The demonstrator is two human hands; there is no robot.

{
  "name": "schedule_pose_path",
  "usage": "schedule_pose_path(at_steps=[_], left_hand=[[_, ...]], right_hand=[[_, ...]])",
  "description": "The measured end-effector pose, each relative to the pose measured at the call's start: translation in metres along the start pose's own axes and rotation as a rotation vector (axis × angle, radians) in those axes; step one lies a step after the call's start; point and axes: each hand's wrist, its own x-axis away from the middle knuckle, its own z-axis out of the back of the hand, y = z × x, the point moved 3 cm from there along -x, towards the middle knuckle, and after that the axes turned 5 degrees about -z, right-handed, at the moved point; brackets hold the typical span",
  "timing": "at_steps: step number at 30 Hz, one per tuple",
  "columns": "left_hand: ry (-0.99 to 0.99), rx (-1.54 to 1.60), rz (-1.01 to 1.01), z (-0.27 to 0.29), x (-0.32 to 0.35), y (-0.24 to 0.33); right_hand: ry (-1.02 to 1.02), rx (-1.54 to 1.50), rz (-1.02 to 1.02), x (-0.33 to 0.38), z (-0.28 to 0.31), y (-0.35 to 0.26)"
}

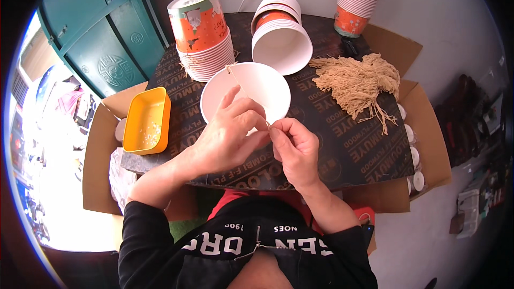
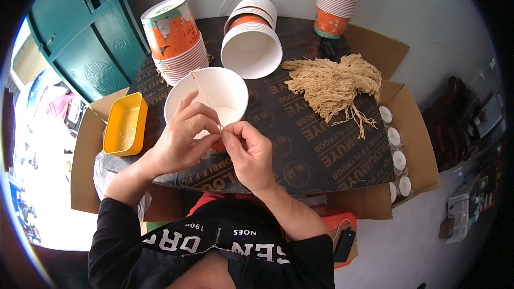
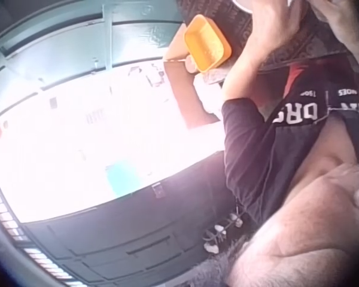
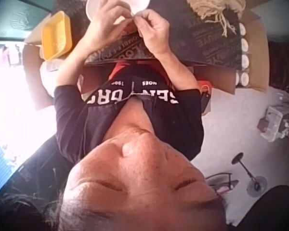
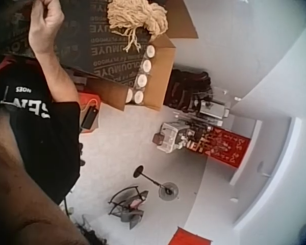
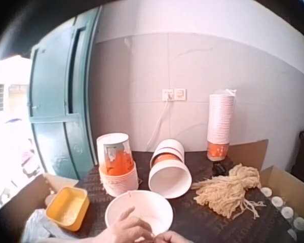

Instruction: Attaching a thin string or cord to a large paper cup.

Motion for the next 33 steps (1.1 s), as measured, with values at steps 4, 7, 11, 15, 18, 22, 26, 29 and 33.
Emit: schedule_pose_path(at_steps=[4, 7, 11, 15, 18, 22, 26, 29, 33], left_hand=[[-0.047, 0.037, 0.034, 0.004, 0.001, -0.001], [-0.067, 0.076, 0.076, 0.007, 0.001, -0.001], [-0.109, 0.122, 0.115, 0.01, -0.001, -0.002], [-0.138, 0.22, 0.128, 0.011, -0.003, -0.008], [-0.204, 0.224, 0.145, 0.013, -0.002, -0.014], [-0.206, 0.225, 0.171, 0.018, -0.001, -0.017], [0.031, -0.229, 0.151, 0.033, 0.003, -0.016], [0.221, -0.493, 0.608, 0.039, 0.017, -0.04], [0.204, -0.077, 0.918, 0.037, 0.035, -0.058]], right_hand=[[0.101, 0.328, 0.271, -0.004, 0.009, -0.001], [0.189, 0.475, 0.346, -0.009, 0.023, -0.001], [0.241, 0.607, 0.472, -0.011, 0.032, 0.001], [0.265, 0.616, 0.454, -0.007, 0.035, 0.01], [0.257, 0.574, 0.328, -0.004, 0.035, 0.011], [0.243, 0.557, 0.368, -0.002, 0.035, 0.01], [0.128, 0.644, 0.557, 0.011, 0.029, -0.009], [0.024, 0.698, 0.66, 0.017, 0.027, -0.013], [-0.171, 0.686, 0.717, 0.022, 0.033, -0.015]])
